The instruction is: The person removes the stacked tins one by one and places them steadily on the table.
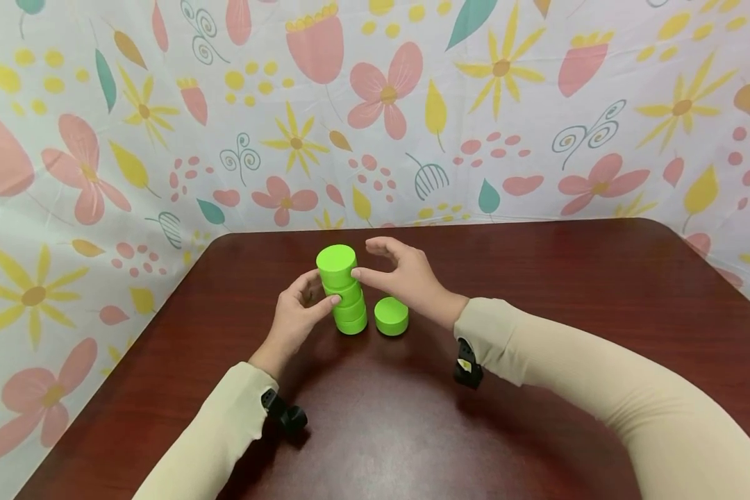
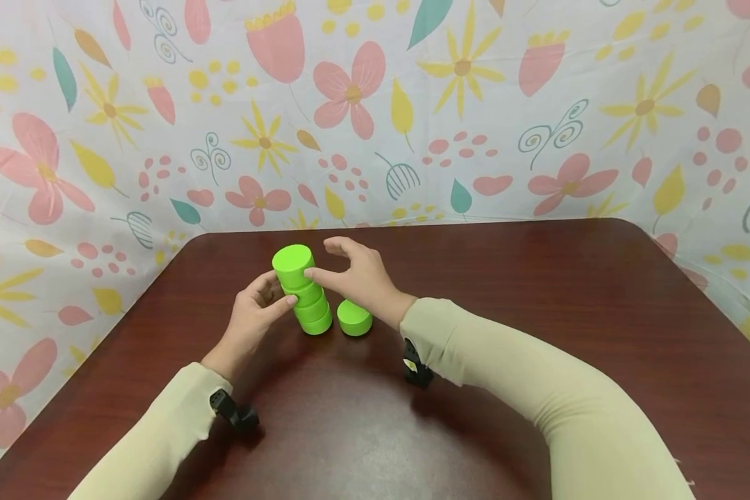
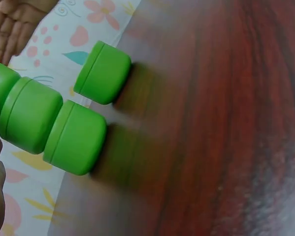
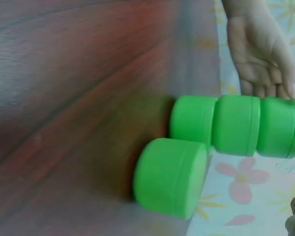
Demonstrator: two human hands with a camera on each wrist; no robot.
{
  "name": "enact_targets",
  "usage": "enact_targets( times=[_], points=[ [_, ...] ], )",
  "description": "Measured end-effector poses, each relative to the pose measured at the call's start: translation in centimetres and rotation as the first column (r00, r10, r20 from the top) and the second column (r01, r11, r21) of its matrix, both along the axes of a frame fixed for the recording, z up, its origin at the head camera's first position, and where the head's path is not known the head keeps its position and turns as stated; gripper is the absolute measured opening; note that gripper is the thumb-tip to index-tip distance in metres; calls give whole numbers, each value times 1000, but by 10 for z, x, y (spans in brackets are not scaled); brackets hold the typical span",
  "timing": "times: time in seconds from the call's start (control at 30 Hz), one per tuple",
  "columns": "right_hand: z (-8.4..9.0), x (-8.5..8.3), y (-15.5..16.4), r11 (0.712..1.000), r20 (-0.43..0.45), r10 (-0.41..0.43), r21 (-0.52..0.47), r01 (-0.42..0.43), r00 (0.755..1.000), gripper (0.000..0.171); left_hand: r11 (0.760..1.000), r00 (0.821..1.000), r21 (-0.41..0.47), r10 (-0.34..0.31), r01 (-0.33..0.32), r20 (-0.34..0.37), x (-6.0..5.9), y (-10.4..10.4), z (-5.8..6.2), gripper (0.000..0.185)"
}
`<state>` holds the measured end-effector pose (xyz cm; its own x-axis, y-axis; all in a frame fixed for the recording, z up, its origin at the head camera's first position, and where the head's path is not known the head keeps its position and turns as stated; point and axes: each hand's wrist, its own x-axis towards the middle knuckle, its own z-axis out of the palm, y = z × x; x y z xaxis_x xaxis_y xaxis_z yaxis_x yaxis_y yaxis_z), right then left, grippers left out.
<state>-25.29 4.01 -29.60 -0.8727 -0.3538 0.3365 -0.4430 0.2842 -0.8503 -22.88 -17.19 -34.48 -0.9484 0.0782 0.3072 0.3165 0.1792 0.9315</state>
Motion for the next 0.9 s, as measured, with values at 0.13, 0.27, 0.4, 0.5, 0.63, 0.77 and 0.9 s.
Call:
enact_targets(
  times=[0.13,0.27,0.4,0.5,0.63,0.77,0.9],
  points=[
    [6,0,-8,999,4,9,34,-10,1000,53,1000,1000,-1,1,-1,6,1,1,-5,49],
    [9,1,-15,998,-11,17,54,-16,1000,54,1000,1000,-7,5,-4,17,0,1,-10,48],
    [12,0,-21,999,-33,25,41,-23,999,53,1000,1000,-6,0,0,19,-1,0,-14,48],
    [13,-1,-24,999,-42,27,35,-26,999,53,1000,1000,-4,1,-1,17,-1,0,-15,47],
    [14,-1,-26,999,-42,28,40,-26,999,53,1000,1000,-5,7,-7,21,-2,1,-14,46],
    [13,0,-26,999,-41,26,46,-24,999,53,1000,1000,3,2,-3,17,-2,1,-14,45],
    [13,0,-26,998,-52,26,53,-23,998,54,1000,1000,7,0,0,14,-1,1,-13,45]
  ],
)
